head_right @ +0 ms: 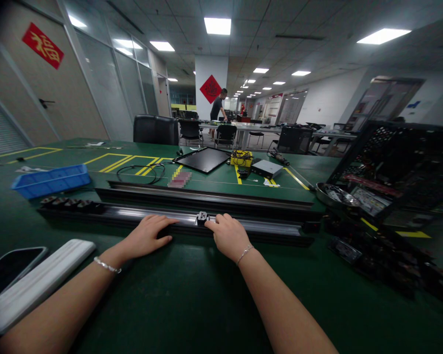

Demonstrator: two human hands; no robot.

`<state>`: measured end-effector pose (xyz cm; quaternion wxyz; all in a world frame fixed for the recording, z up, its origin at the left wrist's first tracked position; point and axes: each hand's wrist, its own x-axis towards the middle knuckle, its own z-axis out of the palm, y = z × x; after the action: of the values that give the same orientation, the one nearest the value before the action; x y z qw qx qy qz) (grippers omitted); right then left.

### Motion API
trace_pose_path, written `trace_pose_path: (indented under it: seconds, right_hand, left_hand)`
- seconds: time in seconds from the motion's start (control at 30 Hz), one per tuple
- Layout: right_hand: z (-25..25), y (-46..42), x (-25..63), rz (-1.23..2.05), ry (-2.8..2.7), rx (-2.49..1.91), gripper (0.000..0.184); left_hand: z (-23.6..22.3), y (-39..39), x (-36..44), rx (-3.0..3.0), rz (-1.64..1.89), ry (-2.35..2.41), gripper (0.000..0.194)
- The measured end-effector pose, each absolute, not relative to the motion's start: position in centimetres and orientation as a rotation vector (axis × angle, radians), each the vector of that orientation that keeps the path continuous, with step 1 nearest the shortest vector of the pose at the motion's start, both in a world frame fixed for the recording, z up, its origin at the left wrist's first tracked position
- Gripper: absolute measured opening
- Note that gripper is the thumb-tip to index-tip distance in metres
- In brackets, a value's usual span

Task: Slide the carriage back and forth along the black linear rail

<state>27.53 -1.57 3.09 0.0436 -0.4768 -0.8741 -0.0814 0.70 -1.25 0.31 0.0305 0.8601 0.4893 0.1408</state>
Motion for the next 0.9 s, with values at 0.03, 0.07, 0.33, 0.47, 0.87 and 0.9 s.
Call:
trace_pose_path:
  seconds: [0.03, 0.07, 0.33, 0.47, 0.87, 0.9]
  right_hand:
    - [3.1, -1.5, 27.6, -0.237, -2.67, -1.452, 0.034]
    - [3.1, -1.5, 27.6, -0.227, -2.667, -1.45, 0.033]
    - [2.0, -1.2, 28.1, -0.138, -2.605, -1.418, 0.027]
    - [1.9, -1.1, 28.1, -0.126, -2.612, -1.415, 0.027]
    - [1.3, -0.8, 28.4, -0.007, -2.529, -1.37, 0.027]
    - [1.2, -0.8, 28.4, 0.006, -2.511, -1.359, 0.027]
  left_hand:
    - [0.3, -1.3, 0.7, 2.653, 0.438, 1.502, 0.044]
    - [0.3, -1.3, 0.7, 2.655, 0.44, 1.499, 0.044]
    - [0.5, -1.4, 0.9, 2.641, 0.424, 1.52, 0.044]
    - [0.4, -1.3, 0.8, 2.648, 0.42, 1.517, 0.045]
    - [0.2, -1.2, 0.7, 2.654, 0.436, 1.514, 0.045]
    - [0.2, -1.3, 0.7, 2.652, 0.441, 1.509, 0.045]
